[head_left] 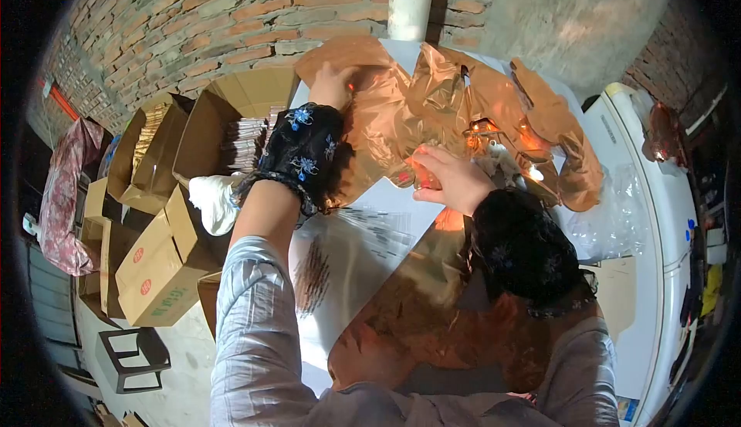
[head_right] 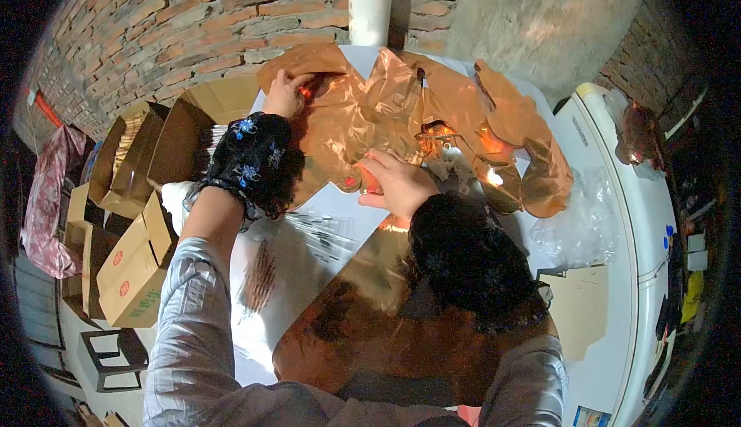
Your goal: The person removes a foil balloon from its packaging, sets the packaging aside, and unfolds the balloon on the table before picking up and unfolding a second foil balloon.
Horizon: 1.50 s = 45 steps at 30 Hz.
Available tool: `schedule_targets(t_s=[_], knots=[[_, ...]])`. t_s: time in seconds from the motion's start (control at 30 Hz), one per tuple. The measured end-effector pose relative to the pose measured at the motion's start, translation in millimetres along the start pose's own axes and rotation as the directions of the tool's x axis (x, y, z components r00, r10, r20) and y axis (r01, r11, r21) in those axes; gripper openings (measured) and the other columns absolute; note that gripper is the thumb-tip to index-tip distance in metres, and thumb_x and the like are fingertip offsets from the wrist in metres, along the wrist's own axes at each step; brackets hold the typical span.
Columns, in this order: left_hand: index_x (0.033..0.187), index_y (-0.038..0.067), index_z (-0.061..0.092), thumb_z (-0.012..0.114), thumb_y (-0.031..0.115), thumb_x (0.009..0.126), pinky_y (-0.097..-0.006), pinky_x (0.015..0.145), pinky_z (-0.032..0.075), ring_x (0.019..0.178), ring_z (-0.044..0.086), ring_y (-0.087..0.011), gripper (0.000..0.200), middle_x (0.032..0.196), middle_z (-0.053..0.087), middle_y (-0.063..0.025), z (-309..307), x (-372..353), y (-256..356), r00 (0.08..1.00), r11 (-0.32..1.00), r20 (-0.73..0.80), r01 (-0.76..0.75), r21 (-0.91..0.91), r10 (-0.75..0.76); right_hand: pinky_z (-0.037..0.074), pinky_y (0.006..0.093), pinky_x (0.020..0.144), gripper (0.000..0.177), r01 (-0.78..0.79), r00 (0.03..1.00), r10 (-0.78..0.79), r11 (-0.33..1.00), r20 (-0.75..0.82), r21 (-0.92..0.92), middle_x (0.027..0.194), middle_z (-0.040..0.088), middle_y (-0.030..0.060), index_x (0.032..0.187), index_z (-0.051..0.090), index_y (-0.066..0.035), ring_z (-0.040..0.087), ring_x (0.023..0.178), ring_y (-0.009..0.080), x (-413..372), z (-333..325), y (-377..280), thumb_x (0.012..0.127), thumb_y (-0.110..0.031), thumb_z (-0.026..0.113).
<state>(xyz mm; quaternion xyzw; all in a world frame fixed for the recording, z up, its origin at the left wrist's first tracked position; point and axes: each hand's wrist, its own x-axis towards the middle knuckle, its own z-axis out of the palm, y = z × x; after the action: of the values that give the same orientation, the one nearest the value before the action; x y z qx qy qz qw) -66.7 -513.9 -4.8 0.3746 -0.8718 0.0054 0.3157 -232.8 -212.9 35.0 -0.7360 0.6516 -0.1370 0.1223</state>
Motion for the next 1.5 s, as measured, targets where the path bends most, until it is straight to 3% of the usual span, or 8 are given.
schedule_targets(t_s=[0.3,0.47,0.6,0.8,0.87,1.07,1.17,1.5], knots=[[0.151,0.006,0.028,0.065,0.026,0.088,-0.0482,0.09,0.05,0.108,0.061,-0.043,0.076,0.12,0.061,-0.0288,43.3,44.5,-62.2,0.939,0.902,0.062,0.342,-0.263,-0.338,0.045,0.0391,0.103,0.069,0.004,1.0,-0.004,1.0,-0.011,-0.01,0.148,0.044,0.0143,0.139,0.051,-0.008,0.05,0.13,0.0323,-0.7,1.4,-0.5,0.084,-0.042,0.074],[0.136,0.003,0.053,0.063,0.029,0.09,-0.0429,0.084,0.052,0.096,0.068,-0.036,0.054,0.103,0.069,-0.0241,30.5,26.5,-68.4,0.92,0.906,-0.113,0.34,-0.253,-0.376,0.047,0.039,0.102,0.067,0.016,0.999,-0.016,1.0,-0.04,0.01,0.144,0.048,0.0149,0.136,0.054,-0.009,0.05,0.129,0.0313,-0.2,3.9,1.8,0.082,-0.041,0.075],[0.118,0.005,0.068,0.062,0.029,0.094,-0.0394,0.081,0.052,0.093,0.068,-0.0275,0.035,0.097,0.072,-0.017,-46.7,-20.1,-53.9,0.902,0.872,0.311,0.391,-0.294,-0.299,0.043,0.04,0.106,0.061,0.078,0.989,-0.081,0.996,-0.126,-0.034,0.144,0.05,0.0169,0.133,0.057,-0.009,0.05,0.129,0.0343,2.8,13.4,9.7,0.082,-0.038,0.074],[0.127,0.001,0.061,0.066,0.028,0.091,-0.0427,0.092,0.051,0.104,0.064,-0.0348,0.045,0.115,0.065,-0.0207,-142.1,-124.3,-9.8,0.87,0.989,0.487,0.125,-0.076,-0.073,0.044,0.0418,0.104,0.05,0.127,0.974,-0.139,0.989,-0.177,-0.079,0.136,0.056,0.0171,0.126,0.062,-0.008,0.054,0.124,0.0361,2.7,11.7,25.6,0.082,-0.029,0.073],[0.13,0.001,0.059,0.066,0.03,0.092,-0.0415,0.094,0.05,0.106,0.063,-0.0353,0.048,0.117,0.064,-0.0212,-151.7,-145.4,-8.6,0.873,0.983,0.485,0.128,-0.13,-0.05,0.045,0.0421,0.102,0.04,0.167,0.929,-0.237,0.954,-0.285,-0.249,0.126,0.061,0.0161,0.118,0.064,-0.006,0.057,0.118,0.0354,4.8,12.5,15.7,0.084,-0.026,0.07],[0.137,-0.002,0.052,0.058,0.017,0.1,-0.0335,0.1,0.046,0.117,0.059,-0.0215,0.042,0.132,0.061,-0.0141,-166.4,-168.7,-5.7,0.845,0.849,0.517,0.369,-0.377,-0.138,0.042,0.0417,0.104,0.04,0.14,0.976,-0.114,0.981,-0.186,0.133,0.126,0.06,0.0161,0.12,0.062,-0.006,0.053,0.121,0.0339,45.5,37.0,-54.5,0.089,-0.032,0.067],[0.131,-0.002,0.057,0.061,0.021,0.095,-0.0353,0.092,0.05,0.106,0.066,-0.0288,0.043,0.115,0.068,-0.0211,-170.8,-183.8,-1.4,0.9,0.769,0.408,0.368,-0.522,-0.154,0.04,0.042,0.105,0.049,0.156,0.955,-0.116,0.979,-0.273,0.132,0.126,0.058,0.0151,0.122,0.06,-0.007,0.049,0.122,0.035,63.7,63.3,-71.9,0.085,-0.037,0.072],[0.133,0.001,0.057,0.057,0.018,0.099,-0.0326,0.096,0.048,0.11,0.063,-0.0217,0.038,0.121,0.066,-0.0171,-181.1,-207.0,-7.4,0.86,0.693,0.44,0.483,-0.536,-0.259,0.043,0.0418,0.091,0.03,0.105,0.929,-0.057,0.988,-0.365,0.112,0.101,0.057,0.0088,0.104,0.063,-0.013,0.052,0.099,0.0296,80.4,75.0,-64.1,0.082,-0.029,0.076]])
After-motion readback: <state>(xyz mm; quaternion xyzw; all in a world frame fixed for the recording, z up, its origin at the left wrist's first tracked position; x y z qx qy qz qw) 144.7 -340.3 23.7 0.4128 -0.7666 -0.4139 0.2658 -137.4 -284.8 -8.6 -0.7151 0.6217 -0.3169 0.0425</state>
